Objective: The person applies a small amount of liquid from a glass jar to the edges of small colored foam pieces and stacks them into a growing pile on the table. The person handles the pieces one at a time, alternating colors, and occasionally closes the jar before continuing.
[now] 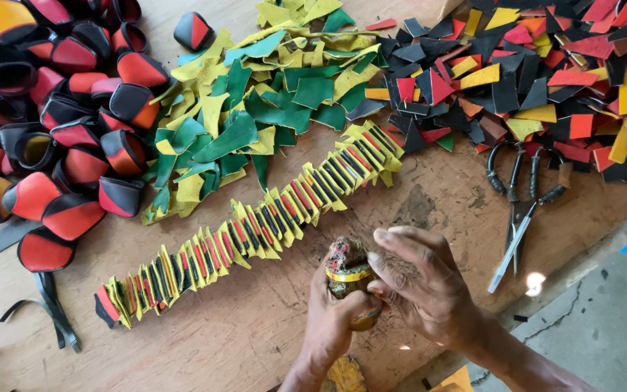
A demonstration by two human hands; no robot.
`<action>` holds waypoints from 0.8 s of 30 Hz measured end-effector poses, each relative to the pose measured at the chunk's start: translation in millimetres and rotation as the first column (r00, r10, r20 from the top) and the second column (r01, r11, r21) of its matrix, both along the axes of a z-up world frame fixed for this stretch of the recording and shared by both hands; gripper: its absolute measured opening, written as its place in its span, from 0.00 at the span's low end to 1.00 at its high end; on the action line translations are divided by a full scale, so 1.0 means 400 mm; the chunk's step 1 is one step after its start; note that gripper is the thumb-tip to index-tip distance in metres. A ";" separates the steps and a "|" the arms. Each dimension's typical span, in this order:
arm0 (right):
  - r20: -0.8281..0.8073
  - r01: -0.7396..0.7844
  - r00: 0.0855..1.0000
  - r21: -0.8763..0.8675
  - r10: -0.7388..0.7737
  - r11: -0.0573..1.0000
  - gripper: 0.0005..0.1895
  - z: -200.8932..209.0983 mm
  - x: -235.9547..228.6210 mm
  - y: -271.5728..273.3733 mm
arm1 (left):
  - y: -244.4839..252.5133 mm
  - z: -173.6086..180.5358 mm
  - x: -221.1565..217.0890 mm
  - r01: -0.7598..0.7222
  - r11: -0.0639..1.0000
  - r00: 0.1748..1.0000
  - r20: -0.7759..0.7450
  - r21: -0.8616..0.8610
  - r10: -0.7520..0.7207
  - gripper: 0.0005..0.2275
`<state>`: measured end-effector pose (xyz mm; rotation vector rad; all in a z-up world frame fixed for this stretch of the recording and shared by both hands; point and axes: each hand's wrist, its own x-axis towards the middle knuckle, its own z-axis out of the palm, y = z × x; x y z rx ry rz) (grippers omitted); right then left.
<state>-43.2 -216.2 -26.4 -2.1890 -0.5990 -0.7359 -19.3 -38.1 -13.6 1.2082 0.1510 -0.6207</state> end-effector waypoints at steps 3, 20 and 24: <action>0.000 -0.090 0.996 0.130 0.091 0.987 0.25 -0.003 0.008 -0.004 | 0.040 -0.027 0.013 0.172 0.985 0.984 -0.048 -0.021 -0.173 0.28; -0.407 -0.229 0.669 0.683 0.622 0.694 0.25 0.019 0.012 -0.049 | 0.117 -0.125 0.006 0.289 0.956 0.946 0.138 0.040 -0.292 0.47; -0.324 -0.146 0.577 0.862 0.749 0.485 0.23 0.016 0.010 -0.026 | 0.104 -0.089 0.011 0.177 0.980 0.984 0.016 0.086 -0.179 0.46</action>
